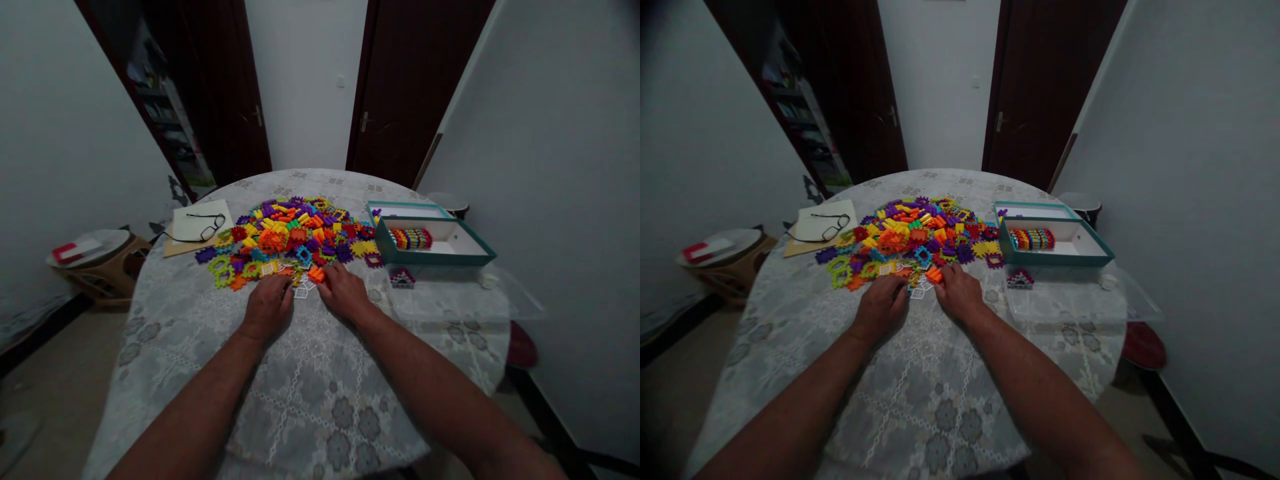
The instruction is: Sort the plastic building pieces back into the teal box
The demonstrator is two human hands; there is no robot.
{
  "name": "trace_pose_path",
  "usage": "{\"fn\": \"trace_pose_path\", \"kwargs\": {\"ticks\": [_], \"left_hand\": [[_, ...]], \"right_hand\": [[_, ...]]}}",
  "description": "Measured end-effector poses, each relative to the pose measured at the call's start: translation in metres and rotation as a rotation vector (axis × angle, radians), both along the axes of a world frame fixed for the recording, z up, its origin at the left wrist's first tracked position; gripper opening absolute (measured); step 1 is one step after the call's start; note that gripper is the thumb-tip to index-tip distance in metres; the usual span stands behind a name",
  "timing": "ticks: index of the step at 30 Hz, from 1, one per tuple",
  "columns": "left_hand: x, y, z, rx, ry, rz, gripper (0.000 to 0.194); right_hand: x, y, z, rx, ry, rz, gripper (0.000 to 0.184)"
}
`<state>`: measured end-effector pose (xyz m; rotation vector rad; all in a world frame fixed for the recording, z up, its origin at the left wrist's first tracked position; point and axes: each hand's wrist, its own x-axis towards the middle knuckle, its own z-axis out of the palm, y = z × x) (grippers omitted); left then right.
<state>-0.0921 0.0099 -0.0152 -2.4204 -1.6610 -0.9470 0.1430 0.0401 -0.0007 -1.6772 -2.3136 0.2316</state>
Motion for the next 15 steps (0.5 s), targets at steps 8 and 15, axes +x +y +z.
{"fn": "trace_pose_path", "kwargs": {"ticks": [8, 15], "left_hand": [[0.002, 0.0, -0.002, 0.013, 0.039, -0.07, 0.019], [0.009, -0.004, 0.005, -0.014, 0.149, -0.185, 0.019]], "right_hand": [[-0.004, -0.01, 0.005, 0.016, -0.062, 0.035, 0.037], [-0.017, -0.016, 0.012, 0.019, -0.117, 0.1, 0.048]]}}
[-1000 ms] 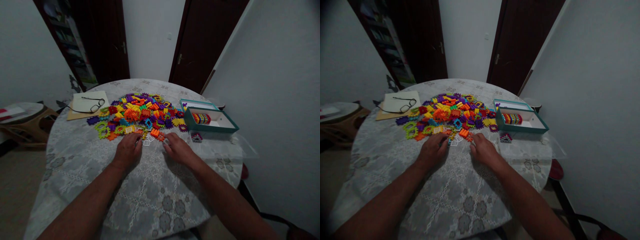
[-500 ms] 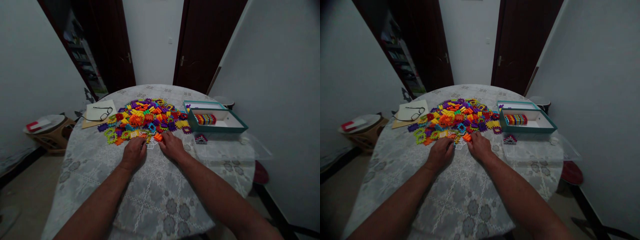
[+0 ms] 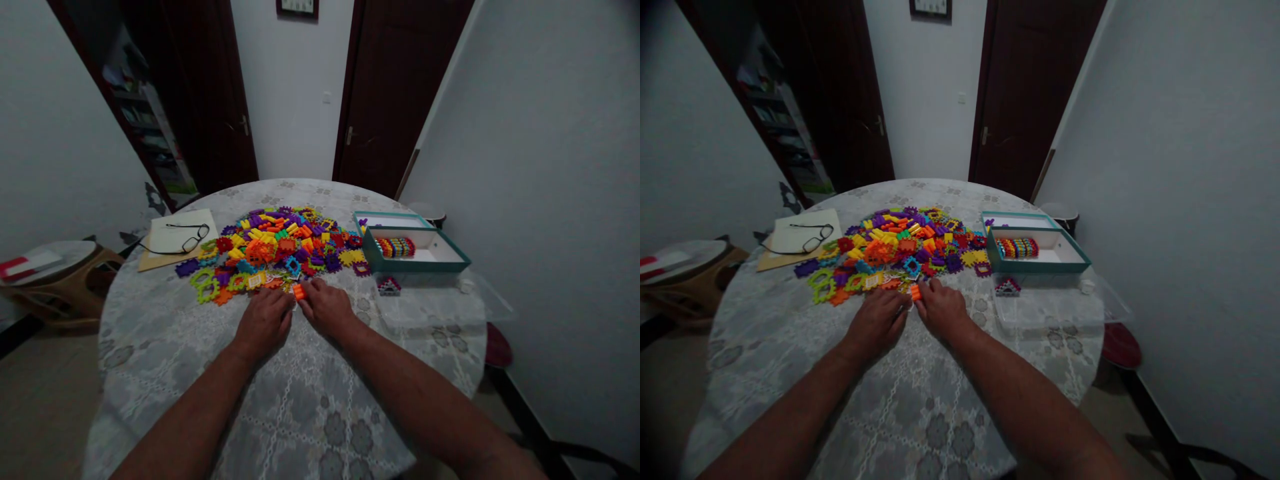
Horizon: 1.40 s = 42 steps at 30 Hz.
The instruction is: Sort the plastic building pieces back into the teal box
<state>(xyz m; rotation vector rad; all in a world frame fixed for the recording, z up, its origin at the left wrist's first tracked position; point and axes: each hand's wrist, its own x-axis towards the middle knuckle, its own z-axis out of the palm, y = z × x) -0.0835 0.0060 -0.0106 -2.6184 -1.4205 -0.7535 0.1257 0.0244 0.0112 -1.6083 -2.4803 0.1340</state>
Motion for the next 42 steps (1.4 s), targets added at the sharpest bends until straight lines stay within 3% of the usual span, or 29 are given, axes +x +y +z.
{"fn": "trace_pose_path", "kwargs": {"ticks": [4, 11, 14, 19, 22, 25, 29, 32, 34, 37, 42], "left_hand": [[0.001, -0.002, 0.003, -0.015, -0.019, -0.016, 0.021], [-0.003, 0.001, -0.001, -0.046, 0.012, 0.014, 0.017], [-0.005, 0.002, -0.003, -0.055, -0.017, 0.003, 0.017], [-0.007, 0.002, -0.005, -0.065, -0.054, -0.014, 0.018], [-0.008, 0.002, -0.007, -0.059, -0.061, -0.014, 0.018], [-0.009, 0.002, -0.008, -0.046, -0.062, -0.01, 0.018], [-0.011, 0.003, -0.012, -0.025, -0.085, -0.009, 0.019], [-0.013, 0.006, -0.017, -0.017, -0.111, -0.02, 0.019], [-0.014, 0.006, -0.02, -0.017, -0.121, -0.018, 0.02], [-0.013, 0.005, -0.019, -0.029, -0.113, -0.01, 0.022], [-0.009, -0.001, -0.012, -0.049, -0.097, 0.017, 0.019]], "right_hand": [[-0.001, 0.002, -0.001, 0.008, -0.023, 0.048, 0.037], [0.007, 0.005, 0.001, 0.009, 0.129, -0.052, 0.035], [0.019, -0.001, 0.018, -0.008, 0.252, -0.015, 0.027], [0.06, 0.0, 0.065, -0.053, 0.463, 0.091, 0.015], [0.093, 0.03, 0.09, -0.043, 0.439, 0.017, 0.015], [0.124, 0.082, 0.108, 0.127, 0.331, -0.201, 0.017], [0.153, 0.144, 0.122, 0.312, 0.276, -0.489, 0.03], [0.159, 0.159, 0.127, 0.376, 0.293, -0.572, 0.038], [0.152, 0.149, 0.125, 0.405, 0.322, -0.524, 0.039], [0.125, 0.11, 0.113, 0.417, 0.368, -0.356, 0.033], [0.067, 0.024, 0.055, 0.243, 0.429, -0.028, 0.026]]}}
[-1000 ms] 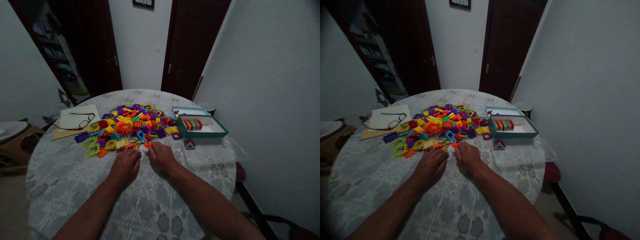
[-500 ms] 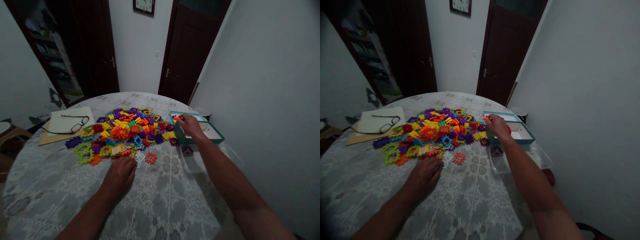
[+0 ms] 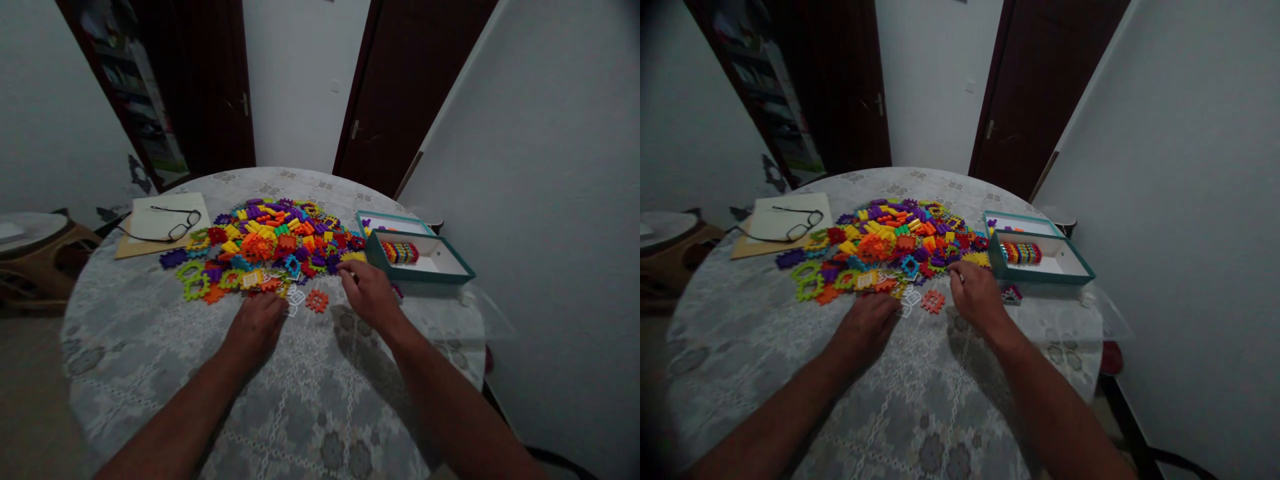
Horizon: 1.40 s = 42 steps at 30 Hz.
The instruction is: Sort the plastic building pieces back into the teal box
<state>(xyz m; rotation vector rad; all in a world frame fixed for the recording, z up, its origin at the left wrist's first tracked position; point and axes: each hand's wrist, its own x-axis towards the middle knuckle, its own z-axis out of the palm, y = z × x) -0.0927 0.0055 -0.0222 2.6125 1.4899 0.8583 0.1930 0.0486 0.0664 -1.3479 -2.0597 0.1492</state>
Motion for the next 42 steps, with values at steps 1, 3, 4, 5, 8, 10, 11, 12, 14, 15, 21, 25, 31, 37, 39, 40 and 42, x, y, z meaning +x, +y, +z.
{"fn": "trace_pose_path", "kwargs": {"ticks": [1, 3, 4, 5, 8, 10, 11, 12, 14, 15, 21, 25, 31, 37, 39, 40, 42], "left_hand": [[0.001, -0.001, 0.002, -0.008, -0.001, 0.0, 0.018], [0.002, -0.002, 0.005, -0.013, -0.012, 0.006, 0.017], [0.002, -0.003, 0.006, -0.007, -0.021, 0.017, 0.016], [0.002, -0.004, 0.008, 0.005, -0.033, 0.036, 0.016], [0.003, -0.004, 0.011, 0.054, -0.068, 0.144, 0.017], [0.002, -0.003, 0.013, 0.077, -0.09, 0.237, 0.017], [0.001, -0.003, 0.014, 0.084, -0.099, 0.285, 0.018], [-0.001, -0.002, 0.014, 0.088, -0.106, 0.334, 0.019], [-0.005, 0.0, 0.015, 0.079, -0.115, 0.418, 0.019], [-0.008, 0.001, 0.016, 0.066, -0.115, 0.45, 0.018], [-0.022, 0.0, 0.02, -0.019, -0.042, 0.48, 0.019], [-0.023, -0.003, 0.02, -0.018, -0.064, 0.498, 0.031], [-0.024, -0.001, 0.008, -0.035, -0.071, 0.482, 0.038], [-0.028, 0.007, 0.001, -0.004, -0.1, 0.472, 0.026], [-0.027, 0.007, 0.005, 0.01, -0.114, 0.437, 0.021], [-0.026, 0.007, 0.009, 0.017, -0.127, 0.423, 0.018], [-0.024, 0.005, 0.017, 0.028, -0.175, 0.432, 0.017]], "right_hand": [[-0.009, -0.013, -0.014, -0.02, -0.018, 0.026, 0.026], [-0.023, -0.03, -0.039, -0.066, -0.074, 0.015, 0.029], [-0.028, -0.035, -0.048, -0.092, -0.109, -0.007, 0.033], [-0.032, -0.038, -0.055, -0.122, -0.147, -0.032, 0.039], [-0.038, -0.038, -0.065, -0.217, -0.264, -0.068, 0.05], [-0.039, -0.035, -0.067, -0.256, -0.314, -0.055, 0.048], [-0.038, -0.033, -0.068, -0.261, -0.32, -0.045, 0.047], [-0.036, -0.03, -0.071, -0.255, -0.309, -0.036, 0.047], [-0.031, -0.024, -0.077, -0.216, -0.228, -0.018, 0.05], [-0.029, -0.021, -0.081, -0.188, -0.164, -0.005, 0.051], [-0.019, -0.008, -0.095, -0.098, 0.071, 0.079, 0.046], [-0.018, -0.009, -0.093, -0.107, 0.082, 0.109, 0.04], [-0.017, -0.011, -0.088, -0.092, 0.142, 0.171, 0.034], [-0.019, -0.01, -0.09, -0.09, 0.171, 0.19, 0.033], [-0.02, -0.011, -0.09, -0.089, 0.187, 0.197, 0.033], [-0.02, -0.012, -0.09, -0.089, 0.199, 0.2, 0.033], [-0.022, -0.013, -0.089, -0.094, 0.227, 0.208, 0.033]]}}
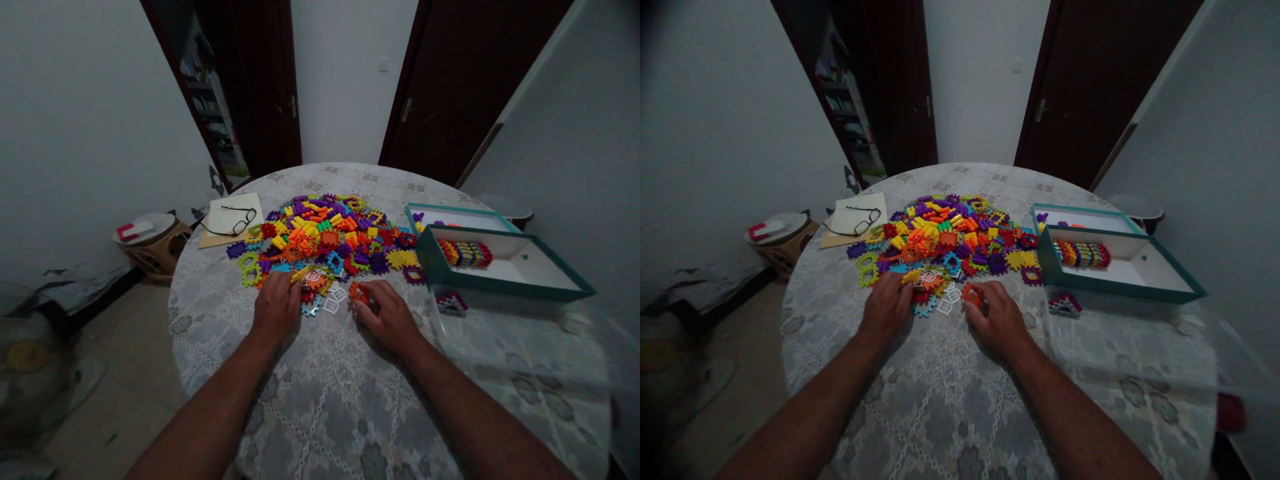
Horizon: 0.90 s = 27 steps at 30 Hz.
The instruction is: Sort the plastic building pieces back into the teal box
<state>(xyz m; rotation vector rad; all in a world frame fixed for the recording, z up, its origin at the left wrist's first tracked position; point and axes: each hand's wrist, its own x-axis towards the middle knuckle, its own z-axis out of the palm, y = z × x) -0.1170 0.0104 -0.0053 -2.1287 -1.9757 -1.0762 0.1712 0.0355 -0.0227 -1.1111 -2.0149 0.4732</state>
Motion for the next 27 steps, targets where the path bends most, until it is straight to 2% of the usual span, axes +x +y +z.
{"fn": "trace_pose_path", "kwargs": {"ticks": [3, 5, 8, 11, 13, 16, 19, 21, 23, 27], "left_hand": [[0.006, -0.005, 0.013, -0.016, -0.173, 0.063, 0.019], [0.014, -0.008, 0.021, -0.103, -0.359, 0.061, 0.02], [0.039, -0.01, 0.032, -0.276, -0.63, -0.043, 0.02], [0.076, -0.007, 0.04, -0.408, -0.837, -0.185, 0.013], [0.101, -0.005, 0.042, -0.449, -0.927, -0.258, 0.016], [0.126, -0.002, 0.038, -0.415, -1.017, -0.322, 0.019], [0.127, -0.004, 0.025, -0.386, -1.086, -0.348, 0.024], [0.117, -0.004, 0.016, -0.44, -1.145, -0.386, 0.029], [0.105, -0.003, 0.01, -0.477, -1.165, -0.417, 0.025], [0.095, 0.003, 0.008, -0.422, -0.985, -0.352, 0.02]], "right_hand": [[-0.004, -0.002, 0.003, -0.013, 0.059, 0.011, 0.036], [-0.007, -0.005, 0.006, -0.013, 0.116, 0.011, 0.038], [-0.014, -0.011, 0.012, 0.014, 0.21, 0.009, 0.04], [-0.02, -0.017, 0.018, 0.077, 0.276, -0.003, 0.043], [-0.022, -0.017, 0.019, 0.102, 0.293, -0.053, 0.043], [-0.022, -0.012, 0.018, 0.107, 0.323, -0.155, 0.041], [-0.023, -0.007, 0.014, 0.073, 0.359, -0.185, 0.038], [-0.025, -0.006, 0.011, 0.029, 0.356, -0.164, 0.039], [-0.027, -0.008, 0.009, 0.0, 0.343, -0.126, 0.041], [-0.027, -0.013, 0.006, 0.006, 0.316, -0.068, 0.042]]}}
